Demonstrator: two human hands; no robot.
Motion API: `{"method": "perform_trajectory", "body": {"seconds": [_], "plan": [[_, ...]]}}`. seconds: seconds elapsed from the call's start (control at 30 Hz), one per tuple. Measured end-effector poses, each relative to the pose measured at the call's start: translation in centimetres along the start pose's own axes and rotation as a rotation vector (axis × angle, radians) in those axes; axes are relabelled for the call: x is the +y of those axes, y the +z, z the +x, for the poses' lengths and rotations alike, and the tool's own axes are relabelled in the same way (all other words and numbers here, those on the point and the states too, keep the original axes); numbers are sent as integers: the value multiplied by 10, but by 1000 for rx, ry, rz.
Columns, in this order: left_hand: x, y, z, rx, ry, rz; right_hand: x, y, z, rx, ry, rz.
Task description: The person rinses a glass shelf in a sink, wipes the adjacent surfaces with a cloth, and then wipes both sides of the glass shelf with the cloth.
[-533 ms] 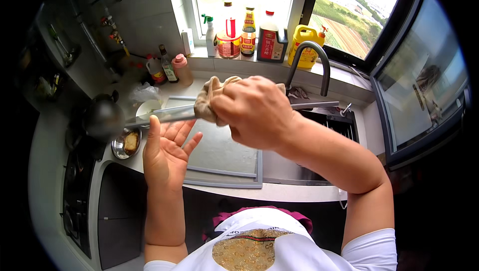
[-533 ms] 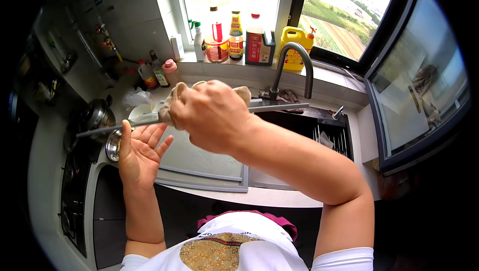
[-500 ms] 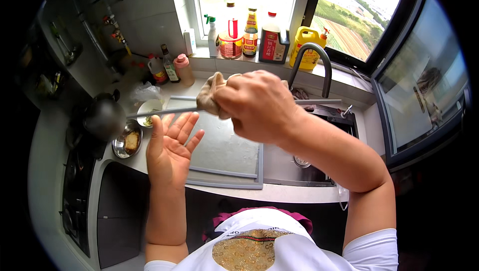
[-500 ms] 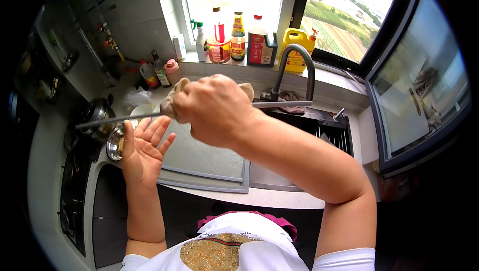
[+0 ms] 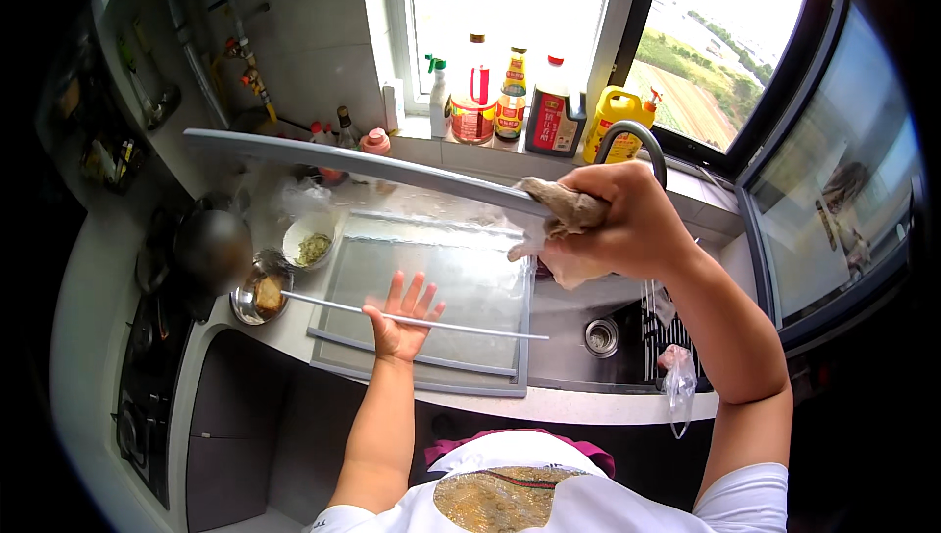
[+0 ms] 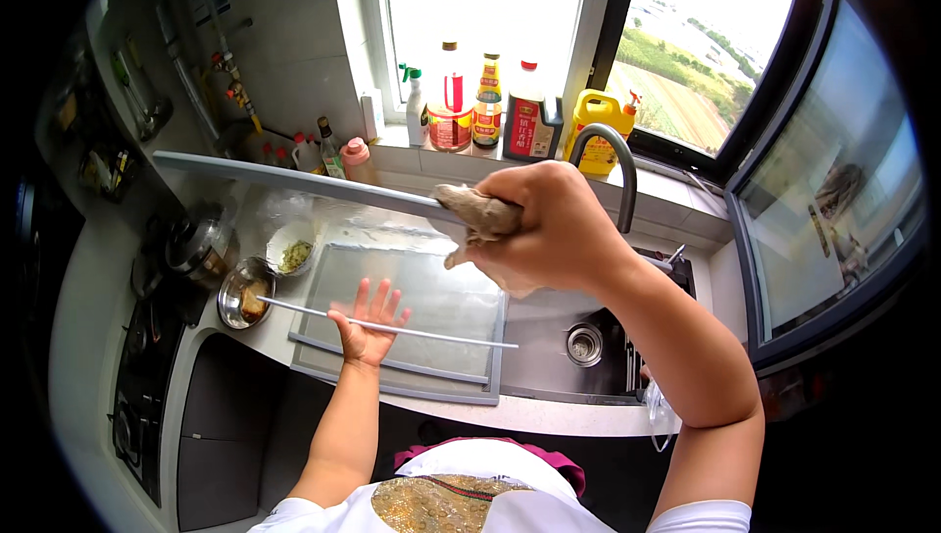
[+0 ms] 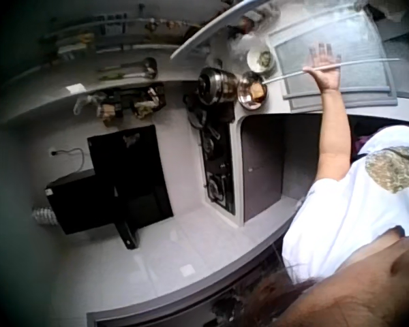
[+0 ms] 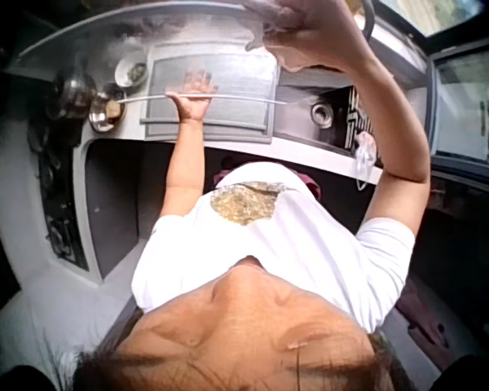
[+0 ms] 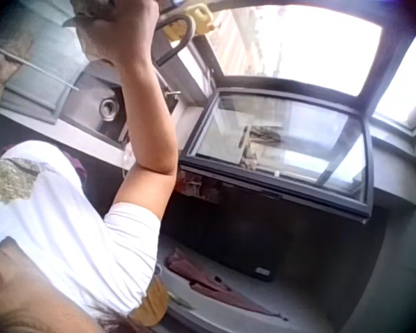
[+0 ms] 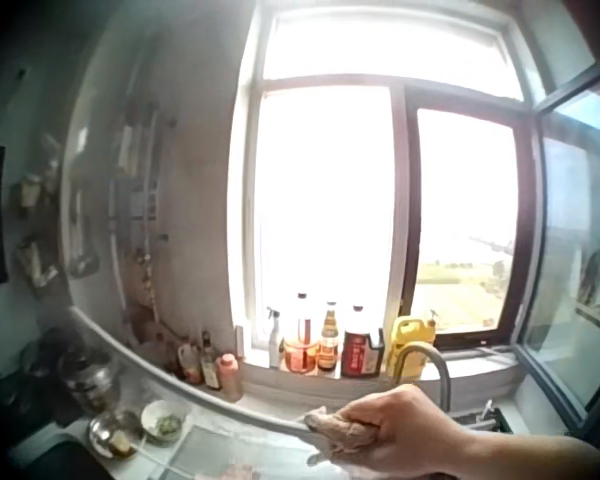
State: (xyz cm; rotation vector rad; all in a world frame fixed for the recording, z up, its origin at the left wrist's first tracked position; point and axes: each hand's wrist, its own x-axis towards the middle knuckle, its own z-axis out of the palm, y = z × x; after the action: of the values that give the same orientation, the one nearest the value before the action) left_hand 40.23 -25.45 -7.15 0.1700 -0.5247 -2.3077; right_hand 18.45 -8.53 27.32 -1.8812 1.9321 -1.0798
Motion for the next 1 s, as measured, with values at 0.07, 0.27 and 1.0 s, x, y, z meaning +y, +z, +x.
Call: {"method": "perform_trajectory", "body": {"seconds": [0.07, 0.27, 1.0], "plan": [[2, -7, -13, -216, -56, 26, 23, -5, -8, -25, 63, 108], [10, 15, -66, -327, -54, -39, 75, -27, -20, -82, 212, 348], [-4, 31, -100, 118, -83, 12, 75, 97, 43, 532, -460, -773]]}}
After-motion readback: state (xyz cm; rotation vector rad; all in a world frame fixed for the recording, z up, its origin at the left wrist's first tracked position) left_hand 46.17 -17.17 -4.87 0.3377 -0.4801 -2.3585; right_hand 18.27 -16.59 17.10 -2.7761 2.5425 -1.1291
